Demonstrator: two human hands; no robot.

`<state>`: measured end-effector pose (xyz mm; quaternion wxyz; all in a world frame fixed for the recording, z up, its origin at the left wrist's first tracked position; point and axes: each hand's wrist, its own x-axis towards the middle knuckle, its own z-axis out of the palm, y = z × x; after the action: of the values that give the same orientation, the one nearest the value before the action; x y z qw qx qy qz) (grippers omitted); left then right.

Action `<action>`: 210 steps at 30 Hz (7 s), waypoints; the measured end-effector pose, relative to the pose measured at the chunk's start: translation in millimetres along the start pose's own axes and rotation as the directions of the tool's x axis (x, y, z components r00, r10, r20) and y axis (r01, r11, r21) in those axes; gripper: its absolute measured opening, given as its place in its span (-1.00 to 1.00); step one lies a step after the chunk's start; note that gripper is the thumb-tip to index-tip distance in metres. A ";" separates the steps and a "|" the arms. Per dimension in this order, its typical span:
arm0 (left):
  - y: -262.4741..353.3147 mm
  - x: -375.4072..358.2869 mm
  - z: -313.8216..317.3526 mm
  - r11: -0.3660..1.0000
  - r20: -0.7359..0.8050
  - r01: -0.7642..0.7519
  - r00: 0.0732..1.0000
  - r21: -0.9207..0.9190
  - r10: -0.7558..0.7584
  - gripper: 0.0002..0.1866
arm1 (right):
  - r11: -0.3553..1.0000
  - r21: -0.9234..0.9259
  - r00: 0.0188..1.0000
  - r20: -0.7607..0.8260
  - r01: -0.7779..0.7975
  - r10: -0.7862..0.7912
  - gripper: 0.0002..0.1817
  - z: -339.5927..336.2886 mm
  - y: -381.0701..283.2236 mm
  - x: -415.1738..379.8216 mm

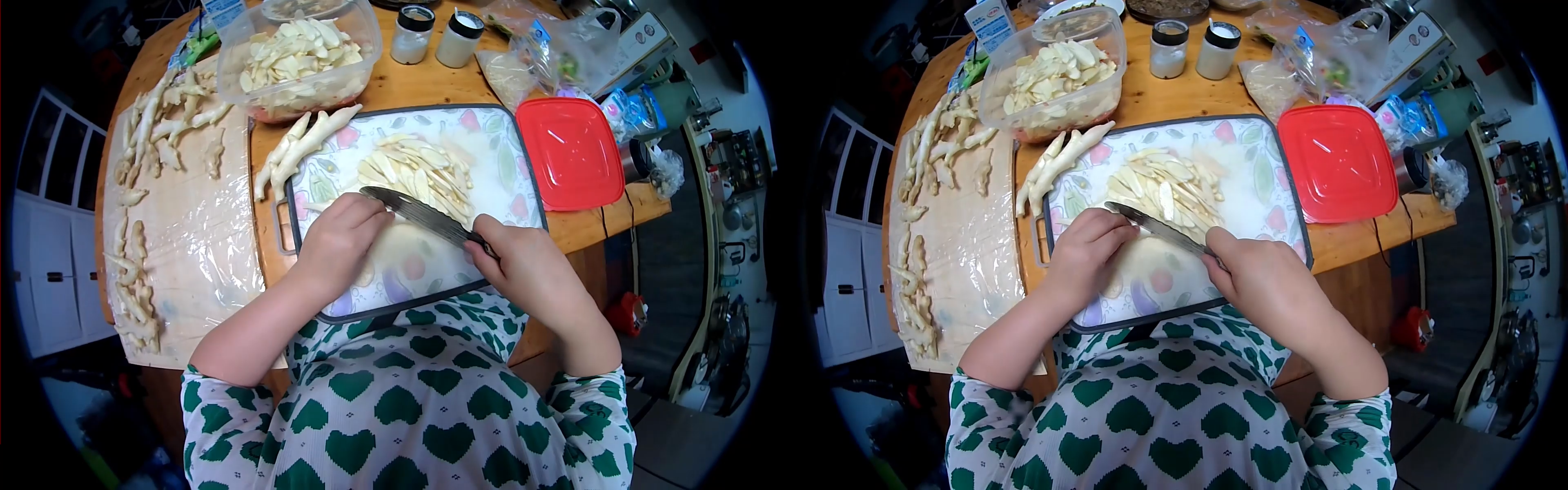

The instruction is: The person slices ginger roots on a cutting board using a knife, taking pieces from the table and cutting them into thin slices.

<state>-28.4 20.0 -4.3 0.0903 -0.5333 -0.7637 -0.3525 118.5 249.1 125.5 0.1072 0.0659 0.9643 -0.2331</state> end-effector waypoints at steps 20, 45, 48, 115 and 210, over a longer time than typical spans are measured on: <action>3.8 2.3 0.6 0.998 -0.044 0.066 0.997 -0.010 -0.067 -0.69 | 0.999 0.017 0.995 0.089 0.032 -0.034 -0.78 10.5 -16.4 32.1; 8.2 -3.1 -2.2 0.998 -0.018 0.043 0.999 -0.045 -0.044 -0.68 | 0.993 0.092 0.997 0.040 -0.069 0.066 -0.79 4.6 12.2 18.2; 9.3 -1.9 0.1 0.998 -0.045 0.053 0.998 -0.029 -0.054 -0.70 | 0.998 0.056 0.999 0.043 -0.011 0.009 -0.79 0.5 -3.8 11.2; 5.0 -2.7 -4.6 0.996 -0.062 0.069 0.995 -0.051 -0.073 -0.74 | 0.984 0.177 0.992 -0.121 -0.024 0.046 -0.78 12.1 7.6 36.4; 0.9 -4.4 -10.4 0.996 -0.032 0.076 0.997 0.035 -0.075 -0.68 | 0.997 0.031 0.990 0.125 -0.077 0.073 -0.80 9.5 -7.6 24.1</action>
<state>-28.2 10.2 1.5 0.0981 -0.4969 -0.7882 -0.3497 95.6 239.8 114.8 0.1742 0.0895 0.9482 -0.2500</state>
